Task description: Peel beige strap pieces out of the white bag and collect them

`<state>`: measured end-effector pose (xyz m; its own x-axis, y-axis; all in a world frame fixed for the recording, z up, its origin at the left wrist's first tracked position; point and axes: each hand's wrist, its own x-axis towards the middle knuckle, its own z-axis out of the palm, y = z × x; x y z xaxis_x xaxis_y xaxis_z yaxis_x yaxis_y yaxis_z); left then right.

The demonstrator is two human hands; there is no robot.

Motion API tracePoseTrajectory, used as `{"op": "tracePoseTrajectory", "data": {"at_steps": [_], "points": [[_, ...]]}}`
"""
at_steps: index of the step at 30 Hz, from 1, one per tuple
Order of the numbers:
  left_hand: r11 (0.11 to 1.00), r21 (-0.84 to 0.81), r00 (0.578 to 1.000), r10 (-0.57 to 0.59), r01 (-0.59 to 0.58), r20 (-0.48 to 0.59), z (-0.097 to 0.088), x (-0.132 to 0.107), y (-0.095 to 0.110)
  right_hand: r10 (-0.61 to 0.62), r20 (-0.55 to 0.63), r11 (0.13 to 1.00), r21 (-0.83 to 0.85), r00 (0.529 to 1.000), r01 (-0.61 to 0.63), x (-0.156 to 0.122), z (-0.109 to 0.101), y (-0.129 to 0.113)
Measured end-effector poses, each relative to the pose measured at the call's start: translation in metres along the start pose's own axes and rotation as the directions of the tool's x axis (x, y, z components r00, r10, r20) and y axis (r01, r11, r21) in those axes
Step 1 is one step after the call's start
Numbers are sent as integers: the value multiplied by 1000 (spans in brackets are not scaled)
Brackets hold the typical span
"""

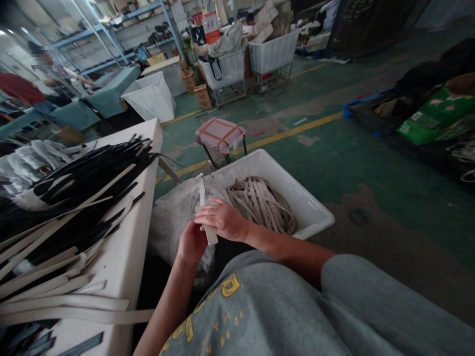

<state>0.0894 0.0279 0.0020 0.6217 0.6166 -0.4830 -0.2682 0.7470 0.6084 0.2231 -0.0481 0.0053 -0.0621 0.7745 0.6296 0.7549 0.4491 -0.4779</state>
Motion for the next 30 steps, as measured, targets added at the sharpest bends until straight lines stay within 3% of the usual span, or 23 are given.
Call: {"op": "tracePoseTrajectory", "data": {"at_steps": [2,3,4,6,8,10,12,14,16,19,23,25,30], "points": [[998,-25,998,-58,58,13,5,0,4,104,-15,968,232,994,-98,1,-9,-13],[995,-35,996,-93,93,15,8,1,6,180,29,910,374,983,-178,0,-15,-20],[992,-38,992,-122,123,9,11,3,9,252,114,815,511,961,-274,-1,-21,-27],[990,-29,990,-139,139,-34,16,9,13,322,373,532,689,870,-492,-7,-31,-37],[994,-13,990,-109,108,-87,18,19,19,274,630,253,682,727,-686,-18,-34,-40],[999,0,992,-52,53,-118,19,30,29,227,799,98,550,557,-829,-34,-29,-35],[1000,0,991,21,-21,-134,19,39,42,261,867,69,422,424,-904,-51,-19,-28],[992,-5,981,123,-125,-151,19,43,55,335,861,81,377,382,-923,-65,-8,-22],[973,6,962,231,-232,-145,16,42,65,380,832,87,404,405,-911,-70,-1,-17],[938,77,936,344,-339,-73,9,30,65,451,751,108,490,482,-865,-57,4,-8],[916,200,937,348,-347,33,-10,1,42,542,450,232,732,710,-641,-11,3,10],[915,251,948,309,-317,69,-20,-14,29,526,334,263,811,783,-523,16,3,17],[912,325,967,227,-252,112,-39,-43,4,489,346,152,870,801,-469,66,18,14]]}}
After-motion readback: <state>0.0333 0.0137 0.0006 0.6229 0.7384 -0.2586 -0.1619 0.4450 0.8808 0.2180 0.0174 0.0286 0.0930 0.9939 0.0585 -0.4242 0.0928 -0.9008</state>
